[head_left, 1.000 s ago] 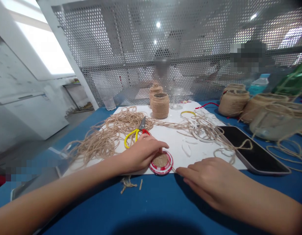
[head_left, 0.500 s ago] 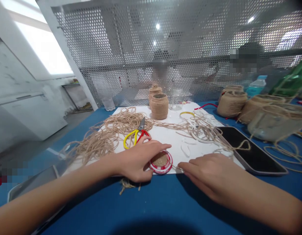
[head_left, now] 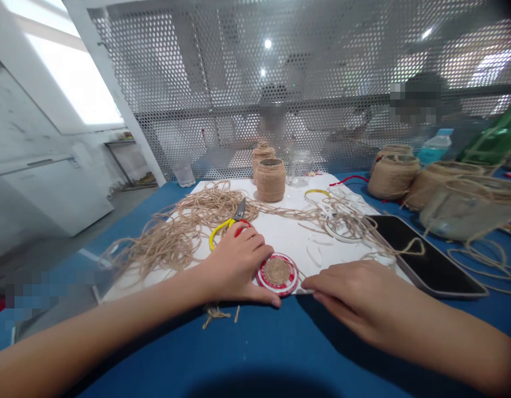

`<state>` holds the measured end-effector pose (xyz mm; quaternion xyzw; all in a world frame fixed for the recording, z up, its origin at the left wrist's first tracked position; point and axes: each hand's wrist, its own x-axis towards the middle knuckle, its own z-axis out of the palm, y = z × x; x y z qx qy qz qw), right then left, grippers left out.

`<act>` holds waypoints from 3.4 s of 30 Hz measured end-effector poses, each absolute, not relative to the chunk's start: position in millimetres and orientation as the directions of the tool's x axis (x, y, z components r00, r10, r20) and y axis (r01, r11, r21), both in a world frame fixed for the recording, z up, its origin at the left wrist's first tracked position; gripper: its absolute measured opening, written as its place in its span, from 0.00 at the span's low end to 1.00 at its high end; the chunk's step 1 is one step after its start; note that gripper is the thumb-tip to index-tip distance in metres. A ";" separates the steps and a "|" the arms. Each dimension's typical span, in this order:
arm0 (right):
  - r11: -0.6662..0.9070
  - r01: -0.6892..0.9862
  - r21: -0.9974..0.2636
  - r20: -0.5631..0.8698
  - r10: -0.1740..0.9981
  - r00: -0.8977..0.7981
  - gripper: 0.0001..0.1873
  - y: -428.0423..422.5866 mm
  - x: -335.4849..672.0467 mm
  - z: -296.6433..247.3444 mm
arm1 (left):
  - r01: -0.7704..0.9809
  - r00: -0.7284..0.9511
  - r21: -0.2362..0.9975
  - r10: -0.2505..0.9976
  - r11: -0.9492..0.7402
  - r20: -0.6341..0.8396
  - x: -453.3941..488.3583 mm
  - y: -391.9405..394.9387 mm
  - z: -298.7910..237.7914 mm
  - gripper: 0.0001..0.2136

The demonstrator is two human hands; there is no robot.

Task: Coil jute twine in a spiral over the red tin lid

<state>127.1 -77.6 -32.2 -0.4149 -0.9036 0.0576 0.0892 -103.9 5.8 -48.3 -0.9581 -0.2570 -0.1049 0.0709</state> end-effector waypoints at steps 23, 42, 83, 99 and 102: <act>0.602 0.798 -0.038 -0.018 0.798 -0.602 0.14 -77.2 120.5 -39.5 | 0.563 0.802 -0.163 0.489 -0.810 0.343 -101.2 -3.5 -54.5 0.37; 0.591 0.799 -0.111 -0.011 0.803 -0.595 0.14 -78.4 118.5 -38.5 | 0.410 0.899 0.015 0.407 -0.912 0.158 -107.2 -3.1 -41.2 0.38; 0.558 0.828 -0.052 0.050 0.829 -0.556 0.15 -75.0 124.0 -47.3 | 0.350 0.905 0.119 0.368 -0.929 0.212 -100.7 -4.3 -51.6 0.15; 0.562 0.827 -0.024 0.021 0.827 -0.562 0.15 -75.0 120.8 -46.4 | 0.345 0.920 0.112 0.359 -0.932 0.155 -96.9 -1.3 -48.9 0.15; 0.566 0.825 0.007 0.022 0.824 -0.566 0.14 -73.5 121.0 -45.6 | 0.334 0.928 0.068 0.340 -0.940 0.152 -97.4 -1.1 -49.0 0.15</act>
